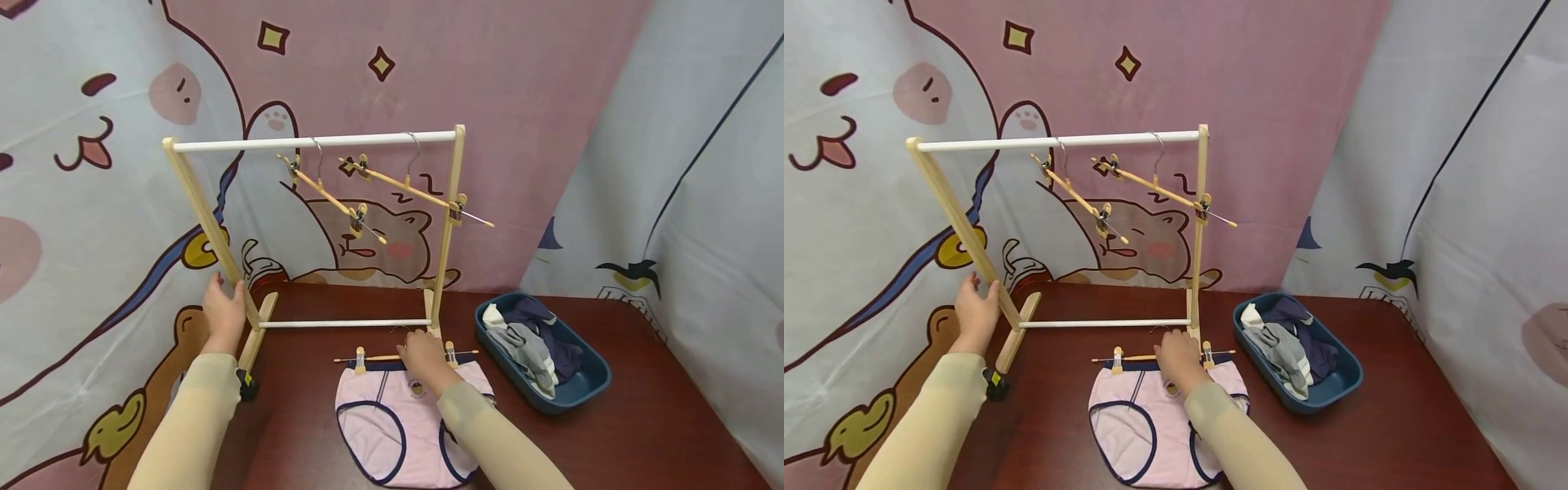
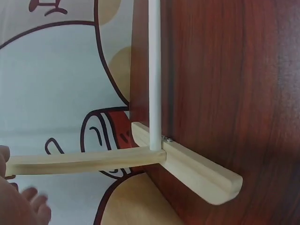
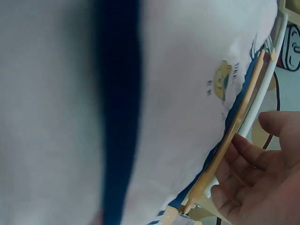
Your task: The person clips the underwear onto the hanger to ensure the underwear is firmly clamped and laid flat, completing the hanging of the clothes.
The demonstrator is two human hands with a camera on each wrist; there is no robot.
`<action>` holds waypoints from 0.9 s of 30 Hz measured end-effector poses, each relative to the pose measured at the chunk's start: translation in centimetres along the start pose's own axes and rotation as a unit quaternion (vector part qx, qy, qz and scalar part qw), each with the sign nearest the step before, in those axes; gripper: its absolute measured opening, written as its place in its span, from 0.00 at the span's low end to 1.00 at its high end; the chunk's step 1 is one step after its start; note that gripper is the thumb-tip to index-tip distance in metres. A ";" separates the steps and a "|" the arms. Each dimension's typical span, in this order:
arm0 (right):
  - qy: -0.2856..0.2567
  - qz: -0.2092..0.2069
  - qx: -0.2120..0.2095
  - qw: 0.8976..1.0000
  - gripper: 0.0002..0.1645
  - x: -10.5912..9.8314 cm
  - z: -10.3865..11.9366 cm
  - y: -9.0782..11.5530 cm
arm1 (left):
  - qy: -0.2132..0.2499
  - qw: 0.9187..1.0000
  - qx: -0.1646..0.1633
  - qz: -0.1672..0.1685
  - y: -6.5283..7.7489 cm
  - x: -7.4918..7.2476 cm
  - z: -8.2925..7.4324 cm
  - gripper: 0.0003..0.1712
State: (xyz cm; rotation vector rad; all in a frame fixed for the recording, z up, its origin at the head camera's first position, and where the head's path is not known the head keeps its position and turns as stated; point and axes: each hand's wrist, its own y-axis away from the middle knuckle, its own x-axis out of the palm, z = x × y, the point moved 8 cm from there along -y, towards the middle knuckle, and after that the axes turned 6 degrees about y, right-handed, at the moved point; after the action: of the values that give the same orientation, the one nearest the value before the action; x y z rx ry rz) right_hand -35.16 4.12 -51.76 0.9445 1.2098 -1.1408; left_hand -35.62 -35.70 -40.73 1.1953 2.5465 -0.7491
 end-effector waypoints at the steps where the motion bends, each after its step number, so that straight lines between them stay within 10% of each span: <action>1: -0.001 0.003 0.010 1.000 0.19 0.0 -0.1 -0.2 | 0.000 1.000 0.001 0.006 -0.1 0.1 0.0 0.29; 11: -0.018 0.047 0.071 0.996 0.15 1.0 -1.3 -1.1 | -0.049 0.999 -0.001 -0.015 -1.0 0.0 -0.6 0.19; 27: -0.099 0.119 0.103 0.982 0.14 1.2 -1.7 -0.6 | -0.150 0.985 0.026 0.084 -1.4 -0.5 -2.3 0.18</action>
State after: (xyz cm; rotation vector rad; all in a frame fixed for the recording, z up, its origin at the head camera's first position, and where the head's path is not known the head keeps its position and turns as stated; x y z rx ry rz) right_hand -36.07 5.48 -53.13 1.0739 0.8055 -1.1506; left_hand -36.35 -35.55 -38.08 1.1939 2.1650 -0.8859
